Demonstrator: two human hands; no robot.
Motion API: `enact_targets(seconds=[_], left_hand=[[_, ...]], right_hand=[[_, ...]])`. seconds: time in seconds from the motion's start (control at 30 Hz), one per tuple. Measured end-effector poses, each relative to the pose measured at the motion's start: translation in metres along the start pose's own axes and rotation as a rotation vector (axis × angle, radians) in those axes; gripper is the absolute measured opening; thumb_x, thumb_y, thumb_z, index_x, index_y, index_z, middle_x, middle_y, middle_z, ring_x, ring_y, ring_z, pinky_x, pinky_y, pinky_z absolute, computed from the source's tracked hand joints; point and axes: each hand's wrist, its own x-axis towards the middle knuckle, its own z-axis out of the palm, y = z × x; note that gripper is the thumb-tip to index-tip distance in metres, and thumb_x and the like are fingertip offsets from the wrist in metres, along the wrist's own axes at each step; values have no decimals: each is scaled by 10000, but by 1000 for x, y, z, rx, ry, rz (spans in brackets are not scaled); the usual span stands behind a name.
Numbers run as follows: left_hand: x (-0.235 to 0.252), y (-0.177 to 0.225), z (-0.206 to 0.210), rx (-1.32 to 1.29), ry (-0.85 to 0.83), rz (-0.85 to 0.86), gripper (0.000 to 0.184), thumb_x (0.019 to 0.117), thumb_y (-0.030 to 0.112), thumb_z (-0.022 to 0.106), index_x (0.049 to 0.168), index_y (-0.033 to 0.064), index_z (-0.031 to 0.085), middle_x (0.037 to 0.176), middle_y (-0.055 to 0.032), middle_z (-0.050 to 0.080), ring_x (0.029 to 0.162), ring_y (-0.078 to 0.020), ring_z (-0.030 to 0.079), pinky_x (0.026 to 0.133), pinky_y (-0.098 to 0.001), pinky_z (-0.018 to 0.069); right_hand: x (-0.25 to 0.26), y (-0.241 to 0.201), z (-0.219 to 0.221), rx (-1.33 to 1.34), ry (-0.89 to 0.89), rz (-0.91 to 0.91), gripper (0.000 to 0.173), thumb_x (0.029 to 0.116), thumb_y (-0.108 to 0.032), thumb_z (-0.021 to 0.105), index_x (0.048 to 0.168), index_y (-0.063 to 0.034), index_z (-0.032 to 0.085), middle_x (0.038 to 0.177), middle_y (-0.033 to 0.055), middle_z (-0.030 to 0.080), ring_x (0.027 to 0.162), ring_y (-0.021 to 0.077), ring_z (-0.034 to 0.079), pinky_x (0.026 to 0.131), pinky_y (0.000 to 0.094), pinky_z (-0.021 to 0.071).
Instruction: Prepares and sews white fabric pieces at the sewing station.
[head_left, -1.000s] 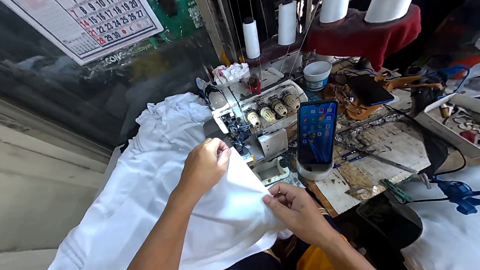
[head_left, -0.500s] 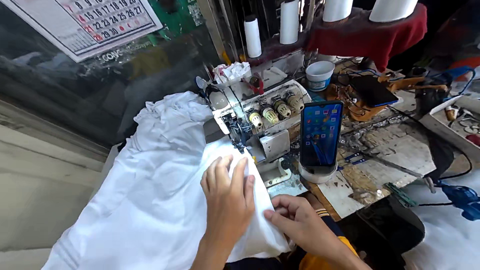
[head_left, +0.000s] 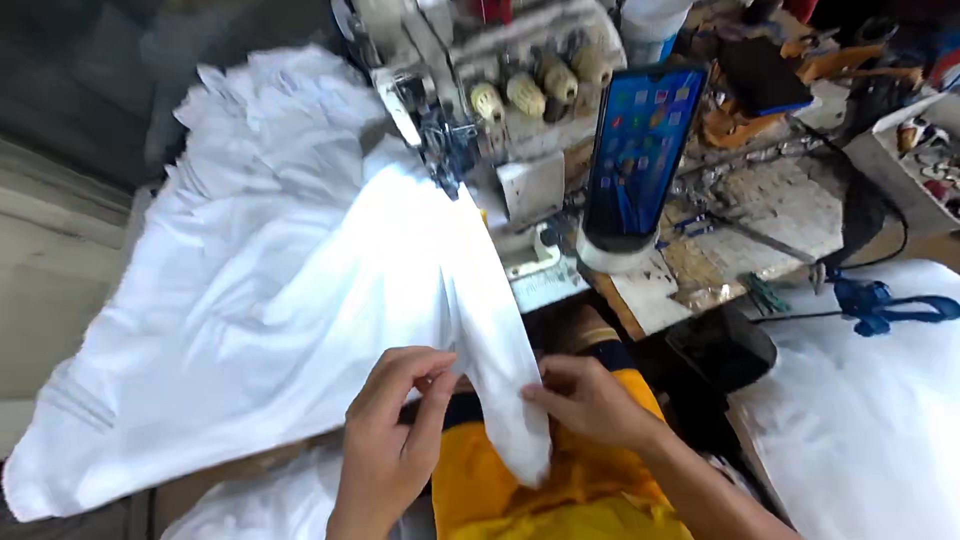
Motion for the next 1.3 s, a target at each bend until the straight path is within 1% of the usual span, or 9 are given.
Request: enact_targets(seconds=[0.27, 0.37, 0.5, 0.63, 0.77, 0.83, 0.93, 1.1, 1.3], left_hand=[[-68, 4, 68, 30, -53, 52, 256, 902, 310, 799, 1091, 163, 706, 1100, -20, 674, 1081, -153, 647, 926, -366, 577], [-82, -21, 109, 173, -38, 165, 225, 926, 260, 735, 1116, 166, 662, 1155, -81, 615, 1150, -226, 595, 987, -409, 529], [-71, -17, 106, 217, -4, 252, 122, 997, 220, 647, 1045, 186, 753, 1073, -29, 687, 1116, -193, 627, 982, -381, 528], [-65, 1, 92, 175, -135, 223, 197, 1022, 261, 591, 1077, 216, 774, 1100, 31, 713, 1139, -154, 620, 1000, -381, 504], [-61, 14, 79, 42, -275, 86, 348, 1095, 293, 452, 1176, 111, 738, 1153, -31, 715, 1127, -142, 650, 995, -377, 539], [-61, 19, 66, -28, -216, 49, 326, 1094, 253, 468, 1150, 57, 722, 1095, -52, 727, 1015, -118, 690, 905, -328, 592], [-61, 30, 46, -181, 8, 100, 139, 1005, 152, 645, 1089, 84, 734, 1004, -21, 741, 885, -112, 713, 781, -299, 632], [-67, 85, 4, -124, -33, 270, 95, 1001, 239, 668, 1073, 197, 714, 1057, 48, 701, 1030, -104, 661, 896, -286, 562], [-99, 49, 97, 17, -74, 118, 174, 1020, 216, 625, 1093, 156, 770, 996, -2, 699, 966, -122, 649, 870, -330, 549]], right_hand=[[-21, 9, 8, 134, 152, 97, 153, 1008, -168, 651, 1111, -55, 657, 845, 74, 725, 708, 164, 698, 655, 318, 603], [-23, 5, 9, 140, 170, 141, 189, 1009, -179, 652, 1149, -52, 651, 862, 88, 725, 714, 174, 694, 653, 328, 597], [-29, -2, -2, 160, 136, 105, 190, 1012, -116, 643, 1178, -26, 661, 931, 110, 744, 792, 210, 743, 727, 365, 652], [-25, 19, -9, 247, 55, 25, 413, 1083, -357, 424, 1144, -61, 706, 1017, 67, 721, 962, 161, 689, 907, 385, 575], [-10, 44, 8, 573, 60, 143, 775, 1047, -634, 136, 1379, -93, 581, 1232, 64, 683, 1140, 159, 647, 996, 410, 538], [-12, 52, 11, 541, 51, 120, 674, 1055, -582, 272, 1400, -87, 574, 1236, 75, 687, 1127, 169, 658, 980, 415, 552], [-22, 47, 7, 293, 63, -12, 255, 1014, -180, 631, 1200, -11, 674, 1030, 89, 740, 941, 160, 718, 870, 369, 612], [-70, 25, -4, 157, 36, 9, 224, 1044, -210, 604, 1114, -16, 692, 967, 67, 746, 874, 152, 733, 807, 354, 630], [-90, 23, -4, 216, -12, 4, 232, 1077, -154, 527, 1114, 3, 693, 994, 74, 739, 915, 164, 735, 855, 371, 637]])
